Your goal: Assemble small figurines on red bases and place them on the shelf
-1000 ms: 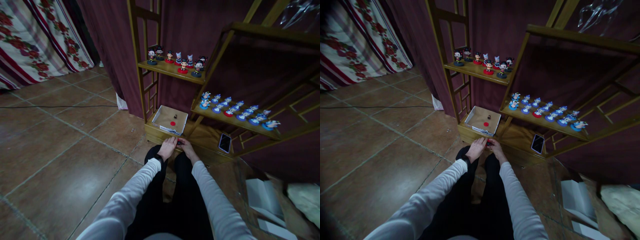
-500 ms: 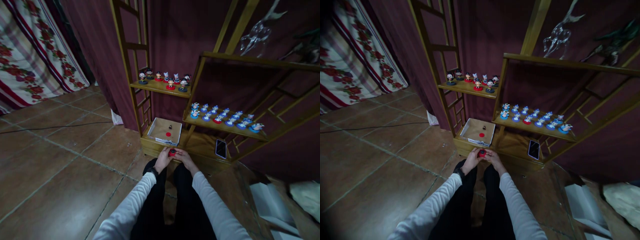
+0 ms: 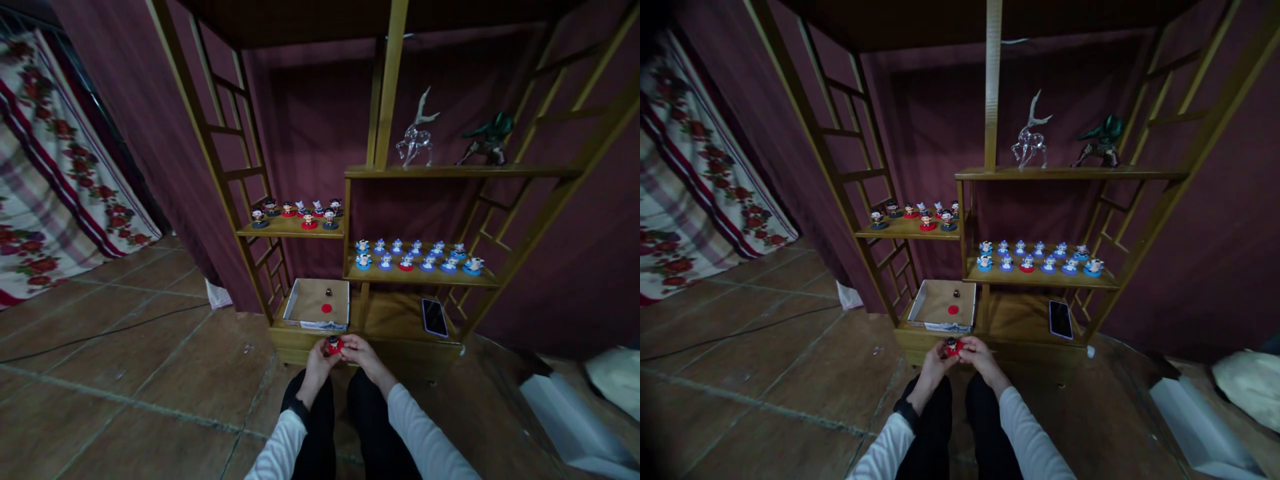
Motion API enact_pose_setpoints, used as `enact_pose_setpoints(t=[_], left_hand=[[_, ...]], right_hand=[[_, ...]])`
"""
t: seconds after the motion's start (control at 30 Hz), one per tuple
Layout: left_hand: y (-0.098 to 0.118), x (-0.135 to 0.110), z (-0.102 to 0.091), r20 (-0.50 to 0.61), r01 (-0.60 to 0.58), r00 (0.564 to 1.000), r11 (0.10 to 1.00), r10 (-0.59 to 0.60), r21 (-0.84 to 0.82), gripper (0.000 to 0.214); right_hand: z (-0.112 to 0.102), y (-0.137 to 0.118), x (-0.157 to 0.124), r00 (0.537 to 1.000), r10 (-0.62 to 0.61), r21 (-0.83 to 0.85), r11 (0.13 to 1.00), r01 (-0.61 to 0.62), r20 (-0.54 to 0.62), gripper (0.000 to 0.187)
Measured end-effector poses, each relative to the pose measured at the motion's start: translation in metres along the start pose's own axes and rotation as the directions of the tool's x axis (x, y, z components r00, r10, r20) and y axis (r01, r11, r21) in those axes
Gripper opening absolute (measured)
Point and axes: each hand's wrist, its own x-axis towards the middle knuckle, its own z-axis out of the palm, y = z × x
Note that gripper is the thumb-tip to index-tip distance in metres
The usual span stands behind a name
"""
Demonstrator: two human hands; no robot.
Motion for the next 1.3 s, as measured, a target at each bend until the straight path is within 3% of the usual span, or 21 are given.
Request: enact_pose_setpoints(t=[0.23, 0.4, 0.63, 0.87, 1.03, 1.17, 1.3], left_hand=[[0.017, -0.008, -0.003, -0.016, 0.023, 1.0, 0.999, -0.023, 0.035, 0.043], [0.027, -0.009, -0.006, -0.033, 0.023, 0.999, 0.998, -0.021, 0.061, 0.043], [0.063, 0.0, -0.02, -0.11, -0.061, 0.991, 0.991, 0.074, 0.117, 0.036], [0.133, 0.022, -0.052, -0.164, -0.195, 0.959, 0.959, 0.23, 0.204, 0.043], [0.212, 0.045, -0.078, -0.149, -0.301, 0.928, 0.921, 0.342, 0.246, 0.048], [0.279, 0.073, -0.09, -0.123, -0.382, 0.895, 0.879, 0.428, 0.285, 0.05], [0.322, 0.105, -0.093, -0.057, -0.425, 0.884, 0.849, 0.464, 0.313, 0.05]], right_hand=[[0.006, -0.011, -0.006, 0.999, -0.007, -0.05, 0.999, 0.009, 0.051, 0.048], [0.003, -0.005, -0.003, 0.998, -0.027, -0.031, 0.999, 0.029, 0.053, 0.044], [-0.002, 0.007, 0.006, 0.997, -0.066, -0.047, 0.997, 0.064, -0.046, 0.048], [-0.004, 0.011, 0.009, 0.994, -0.064, -0.018, 0.998, 0.063, -0.083, 0.054], [-0.007, 0.015, 0.013, 0.995, -0.041, 0.011, 0.999, 0.042, -0.095, 0.056], [-0.005, 0.022, 0.018, 0.987, -0.089, -0.009, 0.996, 0.089, -0.137, 0.057], [-0.005, 0.028, 0.019, 0.979, -0.169, -0.063, 0.985, 0.162, -0.118, 0.053]])
